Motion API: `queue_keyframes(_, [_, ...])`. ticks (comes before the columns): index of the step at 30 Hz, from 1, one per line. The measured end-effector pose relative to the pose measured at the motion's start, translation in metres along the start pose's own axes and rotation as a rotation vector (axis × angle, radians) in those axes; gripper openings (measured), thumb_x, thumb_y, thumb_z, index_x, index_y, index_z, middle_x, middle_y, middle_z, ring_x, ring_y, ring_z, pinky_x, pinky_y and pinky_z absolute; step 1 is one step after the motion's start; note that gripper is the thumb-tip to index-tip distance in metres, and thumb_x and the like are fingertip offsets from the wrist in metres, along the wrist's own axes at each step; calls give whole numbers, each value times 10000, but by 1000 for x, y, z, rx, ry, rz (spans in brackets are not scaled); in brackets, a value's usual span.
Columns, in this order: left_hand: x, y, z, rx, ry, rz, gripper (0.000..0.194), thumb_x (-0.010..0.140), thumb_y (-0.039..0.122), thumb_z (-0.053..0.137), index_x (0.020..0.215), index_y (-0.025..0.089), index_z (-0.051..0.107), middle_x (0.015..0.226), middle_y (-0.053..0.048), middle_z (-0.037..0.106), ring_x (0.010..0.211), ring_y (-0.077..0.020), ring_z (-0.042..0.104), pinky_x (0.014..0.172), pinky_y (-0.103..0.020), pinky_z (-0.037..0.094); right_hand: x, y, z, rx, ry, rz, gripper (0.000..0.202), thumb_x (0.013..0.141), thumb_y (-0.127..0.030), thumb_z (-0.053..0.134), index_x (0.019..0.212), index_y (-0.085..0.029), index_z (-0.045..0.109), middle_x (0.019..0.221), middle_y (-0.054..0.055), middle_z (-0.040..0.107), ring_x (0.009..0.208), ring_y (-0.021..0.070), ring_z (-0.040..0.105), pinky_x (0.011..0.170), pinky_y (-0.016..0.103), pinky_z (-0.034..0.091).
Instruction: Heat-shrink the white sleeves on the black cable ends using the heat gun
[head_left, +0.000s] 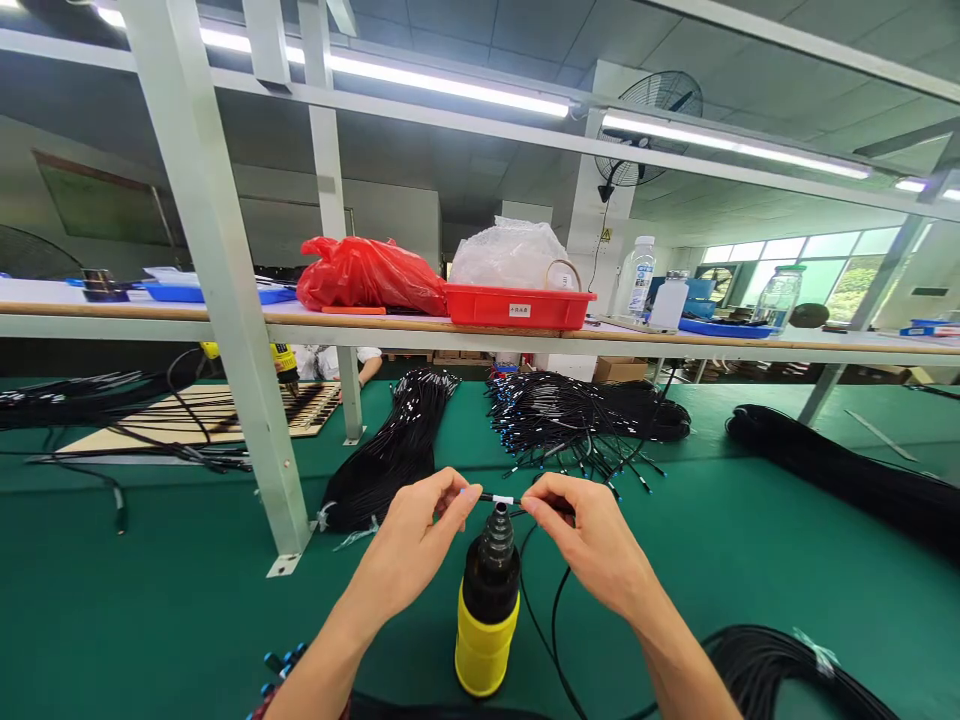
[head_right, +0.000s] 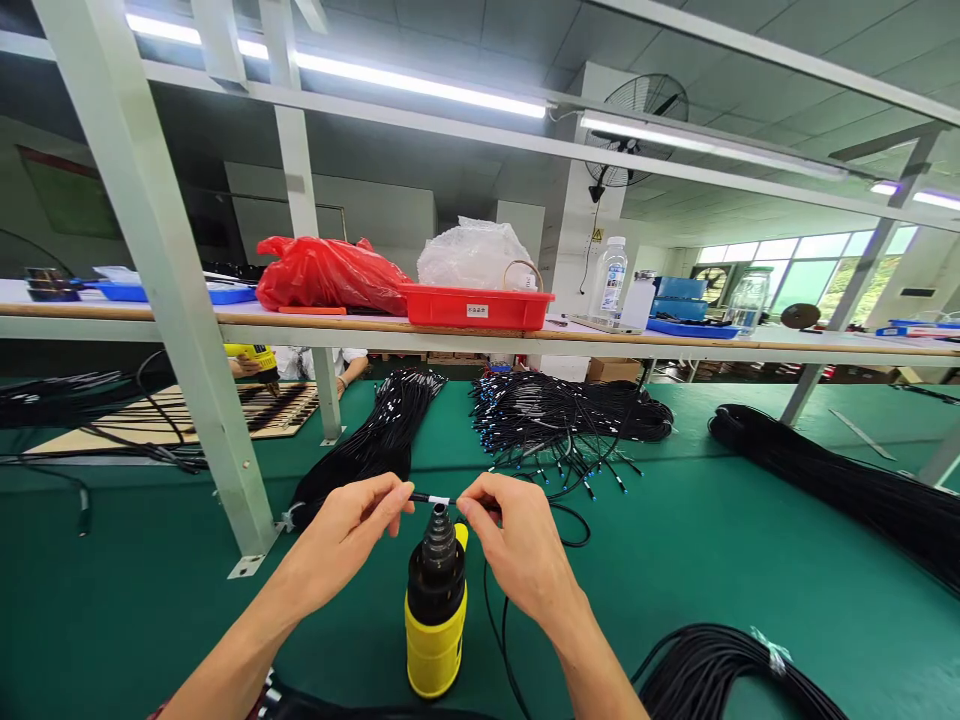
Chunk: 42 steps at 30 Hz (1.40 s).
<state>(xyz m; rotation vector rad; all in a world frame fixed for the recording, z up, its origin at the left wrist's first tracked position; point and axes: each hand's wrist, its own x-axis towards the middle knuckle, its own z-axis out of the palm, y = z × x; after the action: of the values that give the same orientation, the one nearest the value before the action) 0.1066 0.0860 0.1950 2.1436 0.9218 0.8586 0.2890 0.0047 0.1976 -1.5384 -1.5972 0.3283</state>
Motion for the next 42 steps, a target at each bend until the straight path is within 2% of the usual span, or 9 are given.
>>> queue_keyframes(3, [0,-2,1,58,-15,-3,494,968,516,326,663,195,544,586,39,505,566,-136,443,559,-255,306,0,-1,0,15,6,-5,243,914,-268,499,737,-194,648,663,-13,594,617,138,496,548,252,336])
queue_keyframes(5, [1,-2,1,47,-27,5,489,971,505,324,662,195,540,587,38,503,577,-139,457,568,-254,313,1,0,0,28,1,-1,225,906,-249,509,746,-193,657,683,-12,617,635,138,512,562,250,347])
queue_keyframes(14, [2,-5,-1,-39,-66,4,268,930,411,457,795,206,567,704,35,556,677,-149,485,596,-256,330,4,8,2,55,22,30,138,845,-181,575,755,-194,678,722,-17,679,674,137,575,579,238,374])
queue_keyframes(21, [3,-6,0,-14,-40,27,148,903,328,497,831,215,560,733,43,520,699,-146,456,608,-256,318,5,8,5,41,46,41,93,809,-156,605,749,-190,667,732,-14,681,688,142,591,607,241,399])
queue_keyframes(25, [1,-5,-1,-22,-55,26,237,938,392,449,810,214,539,712,42,527,687,-147,471,613,-258,328,5,8,3,31,37,36,121,842,-203,589,752,-193,669,723,-16,670,667,139,562,592,245,378])
queue_keyframes(30, [1,-8,1,3,-24,31,470,976,485,334,616,201,438,593,46,462,599,-135,442,603,-266,325,3,9,3,-36,-24,41,304,920,-333,517,668,-190,610,609,-30,567,573,123,440,527,258,289])
queue_keyframes(33, [1,-9,1,-20,-35,37,437,972,471,362,644,201,467,629,41,481,631,-138,449,618,-264,335,3,9,4,-24,-26,34,289,916,-325,521,671,-191,593,604,-35,546,568,120,428,525,255,290])
queue_keyframes(38, [0,-5,-1,-32,-31,59,211,939,388,464,838,219,540,753,45,506,715,-143,444,636,-253,337,5,10,5,57,23,33,129,858,-227,578,735,-195,601,683,-28,605,637,132,517,565,241,357])
queue_keyframes(42, [0,-3,-1,-17,-60,18,308,949,457,424,798,215,540,715,43,511,677,-144,447,603,-253,328,4,8,4,68,23,34,127,847,-216,592,722,-196,602,684,-28,620,639,133,527,564,241,354])
